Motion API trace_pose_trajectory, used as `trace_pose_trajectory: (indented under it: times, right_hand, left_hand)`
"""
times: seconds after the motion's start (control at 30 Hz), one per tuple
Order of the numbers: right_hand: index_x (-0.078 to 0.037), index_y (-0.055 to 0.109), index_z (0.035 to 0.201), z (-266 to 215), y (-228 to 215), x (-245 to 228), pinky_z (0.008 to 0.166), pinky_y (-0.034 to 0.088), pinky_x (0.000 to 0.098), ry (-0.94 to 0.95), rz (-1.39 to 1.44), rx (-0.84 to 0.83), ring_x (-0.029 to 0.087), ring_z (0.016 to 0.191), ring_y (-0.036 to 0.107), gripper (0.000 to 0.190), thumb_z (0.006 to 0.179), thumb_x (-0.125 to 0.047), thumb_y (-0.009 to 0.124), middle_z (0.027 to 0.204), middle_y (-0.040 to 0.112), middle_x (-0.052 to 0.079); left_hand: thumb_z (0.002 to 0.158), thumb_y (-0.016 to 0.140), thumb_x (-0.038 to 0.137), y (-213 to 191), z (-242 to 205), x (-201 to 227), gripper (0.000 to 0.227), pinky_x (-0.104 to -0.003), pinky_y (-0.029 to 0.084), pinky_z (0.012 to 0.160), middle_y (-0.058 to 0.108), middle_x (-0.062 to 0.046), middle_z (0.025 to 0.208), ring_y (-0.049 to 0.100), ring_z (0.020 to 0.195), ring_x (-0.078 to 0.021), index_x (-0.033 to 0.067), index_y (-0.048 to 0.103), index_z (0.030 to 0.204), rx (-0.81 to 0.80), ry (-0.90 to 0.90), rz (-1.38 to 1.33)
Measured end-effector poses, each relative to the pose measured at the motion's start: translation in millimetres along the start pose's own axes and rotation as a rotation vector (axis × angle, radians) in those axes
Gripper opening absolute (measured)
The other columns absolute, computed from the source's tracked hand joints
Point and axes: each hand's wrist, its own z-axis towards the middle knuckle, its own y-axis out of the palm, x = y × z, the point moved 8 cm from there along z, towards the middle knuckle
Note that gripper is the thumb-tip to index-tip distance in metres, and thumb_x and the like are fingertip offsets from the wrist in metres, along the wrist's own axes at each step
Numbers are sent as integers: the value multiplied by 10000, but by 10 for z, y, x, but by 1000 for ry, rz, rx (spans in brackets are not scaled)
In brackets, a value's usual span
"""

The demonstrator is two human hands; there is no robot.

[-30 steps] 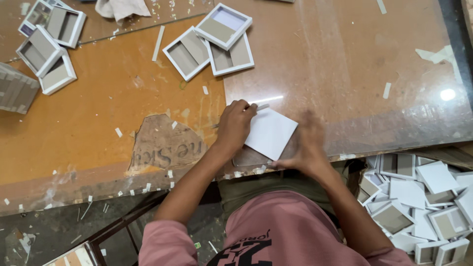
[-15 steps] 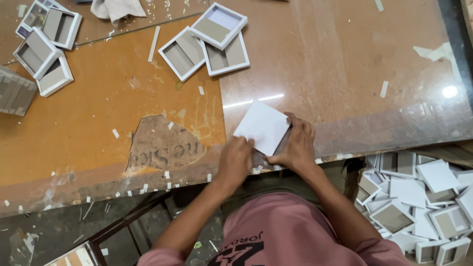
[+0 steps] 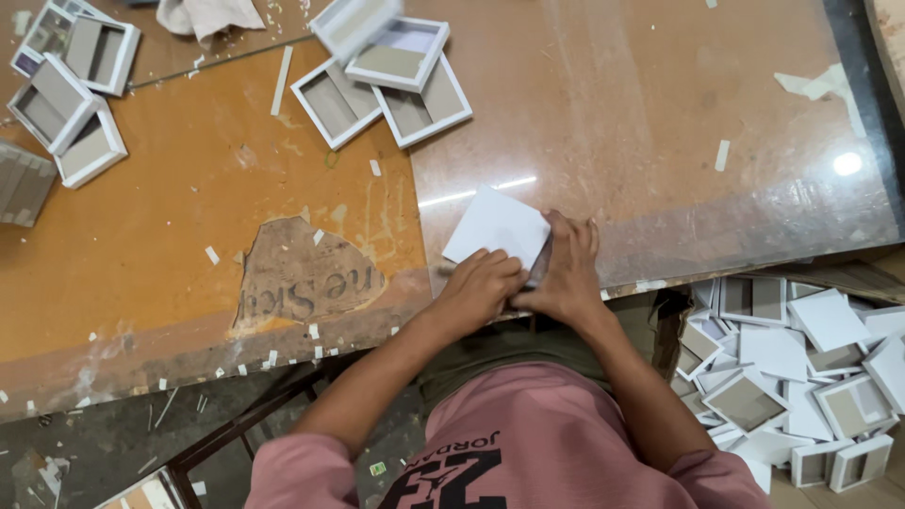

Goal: The person assembles small white picture frames by hand on a wooden worktable. They pick up frame parts, align and press them together, then place the assembled units aside. The process is repeated for multiple frames throughout the clip.

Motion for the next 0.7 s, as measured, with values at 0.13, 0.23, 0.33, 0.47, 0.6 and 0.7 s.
trace_pose_trajectory:
  times: [0.13,0.23,0.33,0.47,0.6,0.7]
  right_hand:
    - [-70,282,1484,-626,-371,633,1167,338,523,229,40,222,387,1355,369,1259,497,-404,988,1431,343,199]
    - [-1,217,1504,-1815,-1081,1487,1235,327,488,529,-97,558,341,1443,342,1239,647,-401,1017,1434,312,180]
    - [-5,228,1568,-3128,-1549,2270,1289,338,506,902,-159,672,375,1423,368,1176,773,-448,973,1493,318,250]
    - [-72,93,1653,-3799,-1536,2897,1000,258,741,1441,-236,567,606,1404,134,1433,632,-496,1004,1571,106,419]
    - [27,103,1682,-2311,-1529,2265,1301,170,570,732,-412,726,448,1587,220,1240,823,-359,910,1724,179,272]
    - [-26,335,1580,-506,-1031,1311,1285,271,518,259,75,621,394,1542,340,962,860,-296,913,1645,354,211]
  left_hand:
    - [733,631,0,-358,-424,-25,357,-408,469,871,626,-81,998,596,975,-287,32,685,1085,235,-17,18]
    - [786,655,-14,-465,-537,-220,280,-414,454,798,594,-65,880,596,872,-268,42,704,1056,332,-158,217]
    - [827,686,23,-370,-544,-294,234,-416,447,774,582,-83,849,584,832,-272,25,705,1060,316,-206,292]
    - [813,671,26,-370,-540,-275,251,-414,452,786,599,-86,883,589,852,-272,23,698,1063,352,-183,285]
    - [835,672,39,-414,-532,-275,252,-426,448,792,606,-88,903,589,865,-276,13,691,1085,384,-194,300]
    - [815,664,31,-424,-587,-324,267,-435,445,786,614,-94,906,589,865,-288,17,695,1079,415,-292,326]
